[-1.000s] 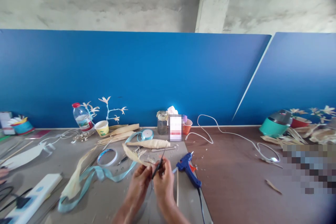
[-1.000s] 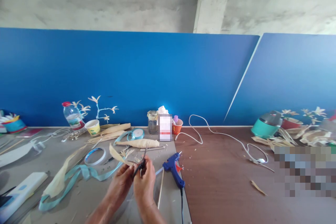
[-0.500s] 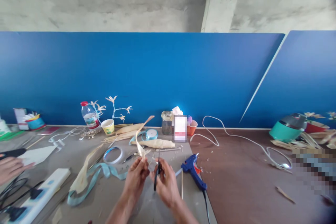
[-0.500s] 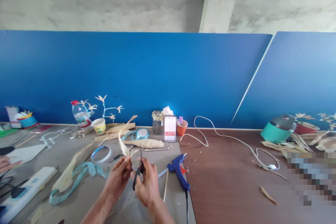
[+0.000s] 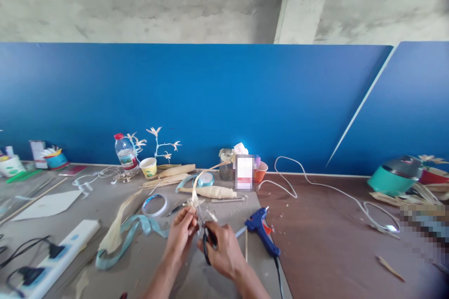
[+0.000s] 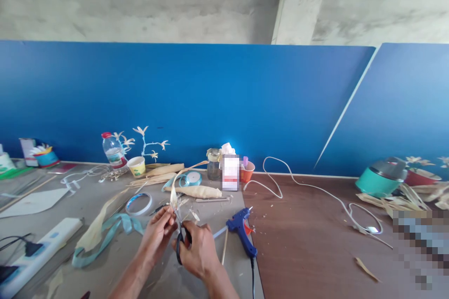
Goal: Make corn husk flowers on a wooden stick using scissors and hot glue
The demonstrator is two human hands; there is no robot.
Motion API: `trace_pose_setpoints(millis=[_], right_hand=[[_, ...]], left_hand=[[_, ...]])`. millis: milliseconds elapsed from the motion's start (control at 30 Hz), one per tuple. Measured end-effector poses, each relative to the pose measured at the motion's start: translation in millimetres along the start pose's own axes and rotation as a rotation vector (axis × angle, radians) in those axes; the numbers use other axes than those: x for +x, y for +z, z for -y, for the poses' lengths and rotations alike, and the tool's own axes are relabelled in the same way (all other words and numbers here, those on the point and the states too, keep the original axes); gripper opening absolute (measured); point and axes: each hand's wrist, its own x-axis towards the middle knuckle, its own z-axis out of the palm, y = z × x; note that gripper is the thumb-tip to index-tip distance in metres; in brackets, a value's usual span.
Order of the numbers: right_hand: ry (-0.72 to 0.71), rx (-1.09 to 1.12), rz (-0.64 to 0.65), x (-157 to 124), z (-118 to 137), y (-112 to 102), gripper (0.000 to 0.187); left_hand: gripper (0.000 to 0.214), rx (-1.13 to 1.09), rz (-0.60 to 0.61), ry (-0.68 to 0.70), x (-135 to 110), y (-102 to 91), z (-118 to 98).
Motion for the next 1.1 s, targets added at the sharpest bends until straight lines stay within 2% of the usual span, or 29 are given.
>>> trace_pose_setpoints(millis=[300, 700, 1100], right_hand=[[-0.026, -0.012, -0.008, 2, 1, -4, 0.012], [-0.045, -0.002, -0.021, 5, -5, -6, 0.021], [-0.007, -0.019, 0.034, 6, -4, -12, 0.015]], left_hand=[[0.031, 0.068, 0.050, -0.047, -4, 5.4, -2], [0.033, 0.121, 0.138, -0.140, -6, 5.1, -1], [0.029, 0.195, 0.173, -0.120, 0, -3.9, -6]])
